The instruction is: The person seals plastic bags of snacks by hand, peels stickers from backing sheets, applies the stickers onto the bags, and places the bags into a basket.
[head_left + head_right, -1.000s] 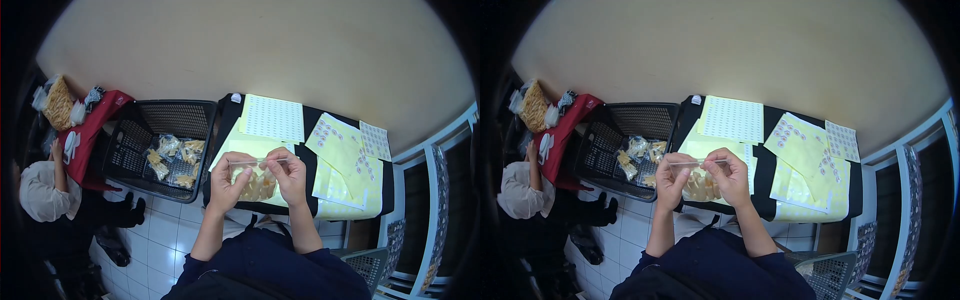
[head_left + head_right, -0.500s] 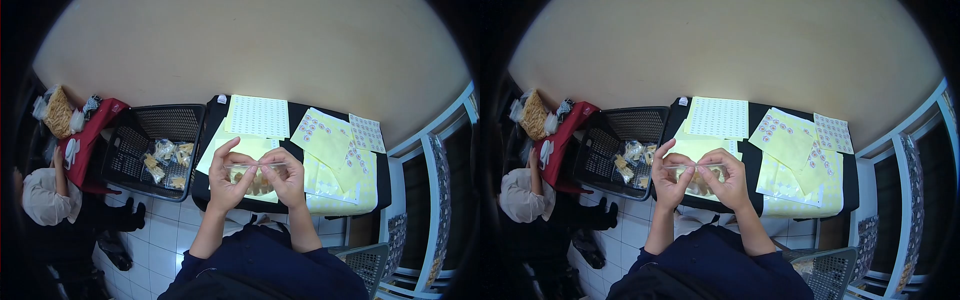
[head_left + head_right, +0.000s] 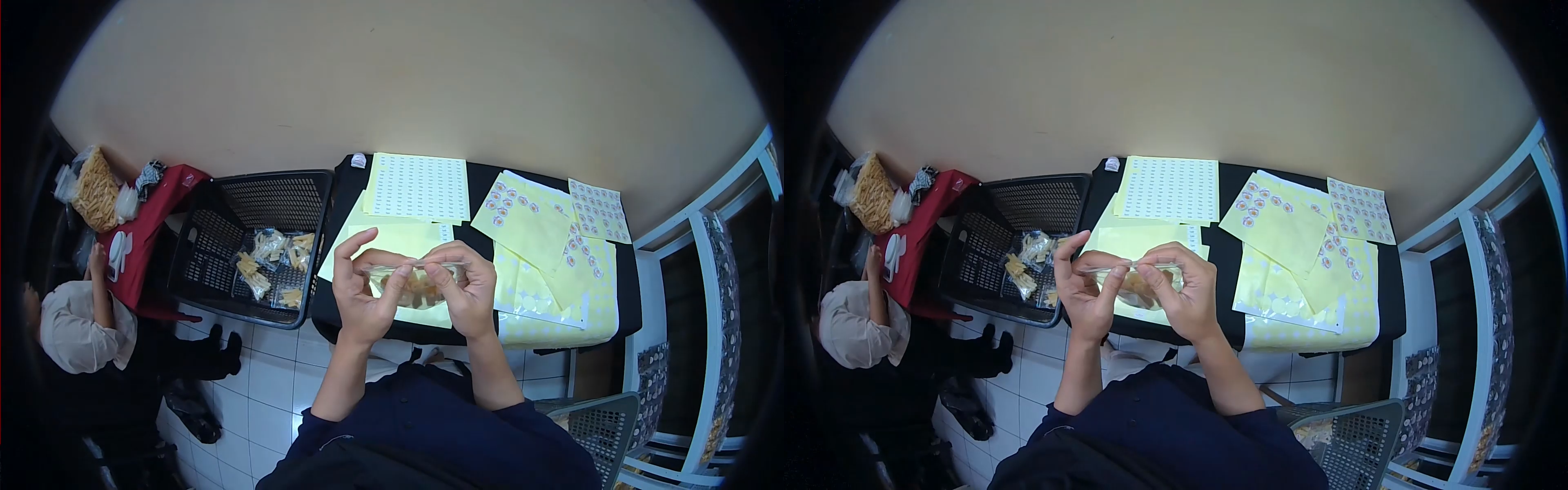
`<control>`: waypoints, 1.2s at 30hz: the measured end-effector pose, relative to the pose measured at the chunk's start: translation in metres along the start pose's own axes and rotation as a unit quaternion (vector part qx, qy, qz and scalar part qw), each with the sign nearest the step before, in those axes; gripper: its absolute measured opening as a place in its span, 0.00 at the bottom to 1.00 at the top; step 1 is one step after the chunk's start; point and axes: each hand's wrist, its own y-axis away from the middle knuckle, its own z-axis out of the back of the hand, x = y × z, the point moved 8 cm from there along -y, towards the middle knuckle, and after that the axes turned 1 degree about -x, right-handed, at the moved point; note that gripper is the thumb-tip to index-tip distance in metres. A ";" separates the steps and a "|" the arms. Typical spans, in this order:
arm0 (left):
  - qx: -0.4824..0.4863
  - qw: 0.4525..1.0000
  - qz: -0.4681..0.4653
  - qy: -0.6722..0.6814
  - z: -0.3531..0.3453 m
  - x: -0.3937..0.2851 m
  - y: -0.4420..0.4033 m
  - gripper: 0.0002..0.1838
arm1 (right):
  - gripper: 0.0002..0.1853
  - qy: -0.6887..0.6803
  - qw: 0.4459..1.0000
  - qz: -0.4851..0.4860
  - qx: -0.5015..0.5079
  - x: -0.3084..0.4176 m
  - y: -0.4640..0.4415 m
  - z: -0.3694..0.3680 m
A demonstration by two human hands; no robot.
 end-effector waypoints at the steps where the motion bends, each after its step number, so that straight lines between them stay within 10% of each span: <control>1: 0.001 1.000 0.000 0.001 0.000 0.001 -0.001 0.28 | 0.04 0.001 1.000 0.000 -0.001 0.001 -0.001 0.001; 10: 0.061 0.994 0.091 0.017 0.010 0.021 -0.001 0.32 | 0.09 0.045 0.999 0.007 0.027 -0.004 -0.005 0.005; 22: 0.114 0.942 0.272 0.162 0.067 0.095 0.034 0.34 | 0.18 -0.033 0.957 -0.217 0.192 -0.094 0.019 -0.052; 30: 0.198 0.901 0.365 0.123 0.052 0.138 0.050 0.20 | 0.18 -0.098 0.967 -0.235 0.030 -0.107 0.005 -0.046; 36: 0.040 0.782 0.511 0.356 0.035 0.188 0.053 0.22 | 0.15 0.292 0.917 -0.116 -0.245 -0.129 0.022 0.074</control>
